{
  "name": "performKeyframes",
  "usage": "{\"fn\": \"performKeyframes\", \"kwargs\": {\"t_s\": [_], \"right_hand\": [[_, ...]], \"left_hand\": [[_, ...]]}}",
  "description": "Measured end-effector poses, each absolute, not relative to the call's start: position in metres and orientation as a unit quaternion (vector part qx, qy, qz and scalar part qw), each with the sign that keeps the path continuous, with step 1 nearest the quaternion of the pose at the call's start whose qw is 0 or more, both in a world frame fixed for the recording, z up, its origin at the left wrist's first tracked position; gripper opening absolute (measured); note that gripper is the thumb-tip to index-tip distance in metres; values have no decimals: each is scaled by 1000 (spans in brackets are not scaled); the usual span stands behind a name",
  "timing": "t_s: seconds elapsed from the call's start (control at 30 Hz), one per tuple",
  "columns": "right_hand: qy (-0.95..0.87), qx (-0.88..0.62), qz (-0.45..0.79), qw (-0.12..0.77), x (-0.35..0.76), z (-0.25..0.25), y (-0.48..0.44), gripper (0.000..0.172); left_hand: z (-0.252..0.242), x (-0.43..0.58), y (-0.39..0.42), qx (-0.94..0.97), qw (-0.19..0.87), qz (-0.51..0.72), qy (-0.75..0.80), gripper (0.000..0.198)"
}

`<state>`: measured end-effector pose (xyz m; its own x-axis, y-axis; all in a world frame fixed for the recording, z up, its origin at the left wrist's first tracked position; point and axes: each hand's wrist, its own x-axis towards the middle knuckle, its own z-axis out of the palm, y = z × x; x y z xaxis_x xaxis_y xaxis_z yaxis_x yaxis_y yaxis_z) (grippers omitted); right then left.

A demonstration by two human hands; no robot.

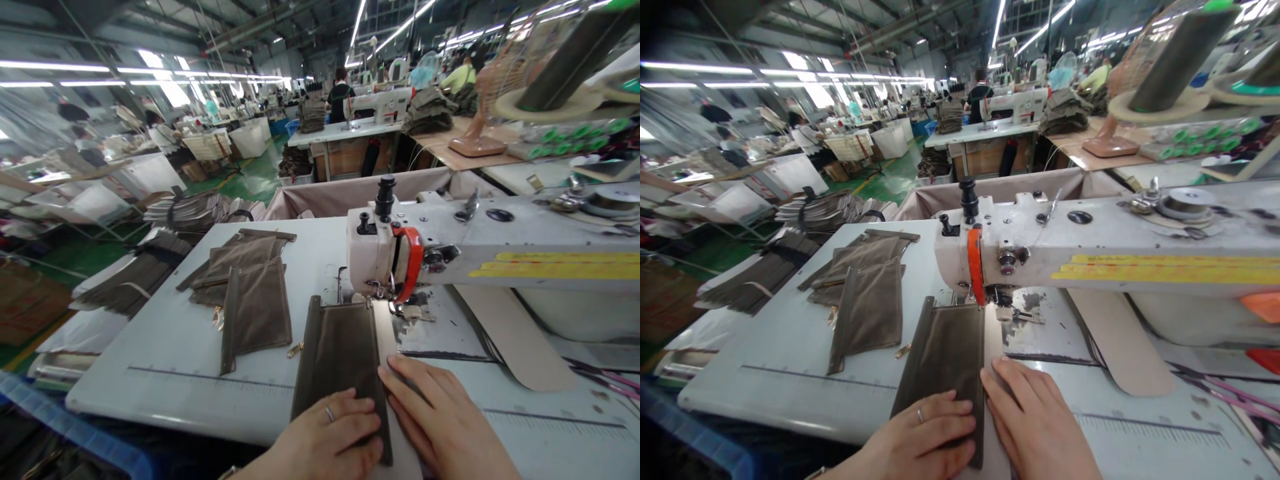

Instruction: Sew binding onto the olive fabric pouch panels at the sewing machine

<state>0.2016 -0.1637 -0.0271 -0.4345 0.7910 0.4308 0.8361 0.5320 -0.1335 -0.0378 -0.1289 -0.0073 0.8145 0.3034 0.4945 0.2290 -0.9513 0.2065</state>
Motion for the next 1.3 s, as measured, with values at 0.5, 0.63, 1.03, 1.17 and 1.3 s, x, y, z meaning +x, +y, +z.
{"fn": "performKeyframes", "kwargs": {"t_s": [0.5, 0.63, 1.03, 1.17, 1.3], "right_hand": [[-848, -483, -45, 212, 202, -25, -158, 42], [-845, -489, -38, 213, 201, -25, -155, 41], [-837, -507, -26, 204, 202, -19, -143, 38], [-838, -506, -20, 202, 203, -17, -136, 38], [-840, -509, -13, 191, 203, -15, -128, 37]], "left_hand": [[9, -30, -106, 964, 128, 150, 180, 27], [12, -26, -95, 969, 101, 138, 176, 28], [11, -18, -65, 971, 92, 116, 187, 31], [9, -15, -53, 973, 81, 113, 187, 30], [9, -11, -41, 970, 88, 115, 193, 28]]}}
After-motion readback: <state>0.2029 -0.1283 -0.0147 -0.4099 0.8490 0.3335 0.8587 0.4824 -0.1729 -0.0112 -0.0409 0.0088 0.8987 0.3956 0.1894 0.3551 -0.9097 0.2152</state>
